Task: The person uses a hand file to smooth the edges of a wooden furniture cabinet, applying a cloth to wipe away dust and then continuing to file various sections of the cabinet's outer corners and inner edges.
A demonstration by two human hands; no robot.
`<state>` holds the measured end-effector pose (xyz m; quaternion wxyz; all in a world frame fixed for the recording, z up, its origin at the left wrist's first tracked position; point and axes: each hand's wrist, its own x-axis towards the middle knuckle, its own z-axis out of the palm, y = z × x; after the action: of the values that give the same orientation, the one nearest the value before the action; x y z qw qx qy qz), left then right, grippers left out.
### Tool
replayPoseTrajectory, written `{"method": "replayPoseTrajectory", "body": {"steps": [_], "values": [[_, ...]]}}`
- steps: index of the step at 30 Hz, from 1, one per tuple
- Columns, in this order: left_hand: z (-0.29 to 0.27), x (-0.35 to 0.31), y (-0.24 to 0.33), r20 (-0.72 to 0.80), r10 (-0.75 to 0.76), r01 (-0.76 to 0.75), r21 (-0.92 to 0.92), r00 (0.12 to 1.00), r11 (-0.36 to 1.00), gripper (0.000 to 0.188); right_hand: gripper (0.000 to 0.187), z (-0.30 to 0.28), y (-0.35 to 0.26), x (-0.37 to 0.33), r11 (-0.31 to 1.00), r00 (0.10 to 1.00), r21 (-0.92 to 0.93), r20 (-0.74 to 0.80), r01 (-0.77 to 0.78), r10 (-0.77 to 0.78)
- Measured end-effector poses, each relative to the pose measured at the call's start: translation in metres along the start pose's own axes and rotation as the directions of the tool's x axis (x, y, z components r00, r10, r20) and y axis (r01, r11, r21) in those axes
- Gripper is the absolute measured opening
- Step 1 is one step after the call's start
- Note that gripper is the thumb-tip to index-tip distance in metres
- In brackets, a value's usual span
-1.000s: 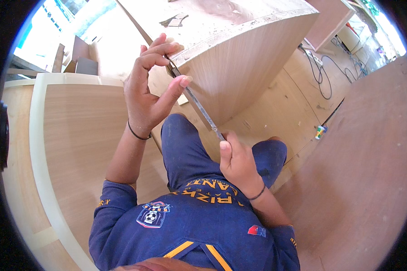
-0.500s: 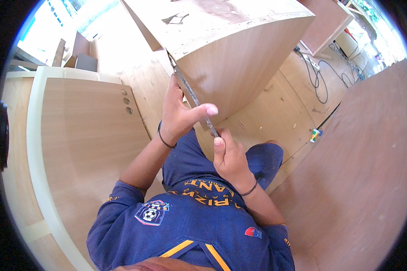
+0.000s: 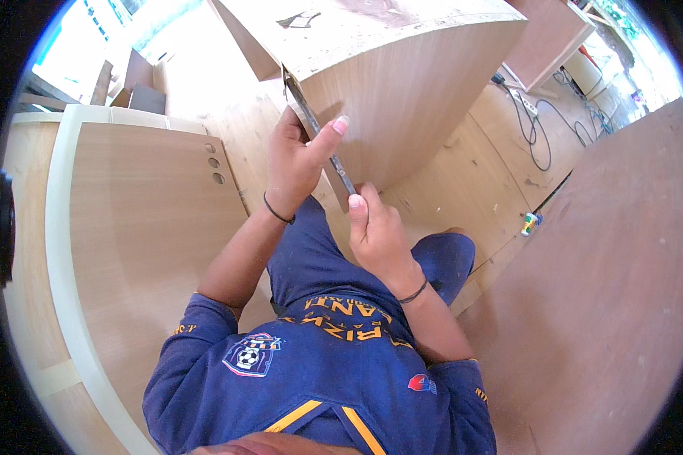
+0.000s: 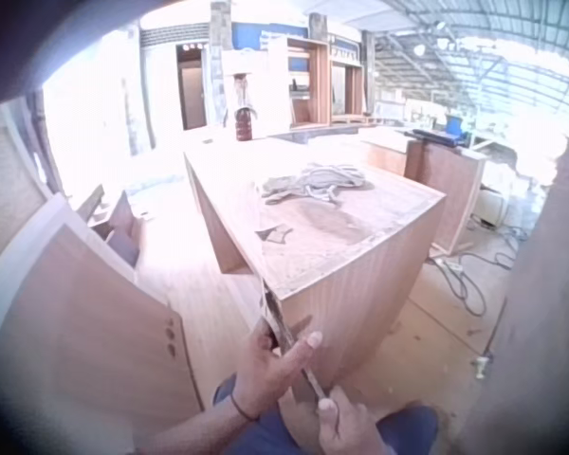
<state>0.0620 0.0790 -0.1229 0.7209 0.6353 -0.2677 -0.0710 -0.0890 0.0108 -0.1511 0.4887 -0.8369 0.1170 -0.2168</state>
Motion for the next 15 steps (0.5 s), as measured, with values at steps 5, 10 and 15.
{"method": "replayPoseTrajectory", "body": {"steps": [5, 10, 15], "values": [[-0.014, -0.007, -0.017, 0.090, 0.008, -0.014, 0.066, 0.996, 0.998, 0.077, 0.029, -0.004, -0.005, -0.007, 1.000, 1.000, 0.016, 0.008, -0.026, 0.026], [-0.011, -0.025, -0.017, 0.217, -0.021, -0.014, 0.155, 0.976, 0.988, 0.110, 0.030, -0.008, 0.010, -0.027, 0.998, 0.998, -0.023, 0.007, -0.060, 0.060], [-0.008, -0.016, -0.040, 0.037, -0.079, 0.074, 0.133, 0.996, 0.988, 0.074, 0.030, 0.004, 0.011, -0.007, 0.996, 0.998, -0.055, 0.021, -0.066, 0.067]]}}
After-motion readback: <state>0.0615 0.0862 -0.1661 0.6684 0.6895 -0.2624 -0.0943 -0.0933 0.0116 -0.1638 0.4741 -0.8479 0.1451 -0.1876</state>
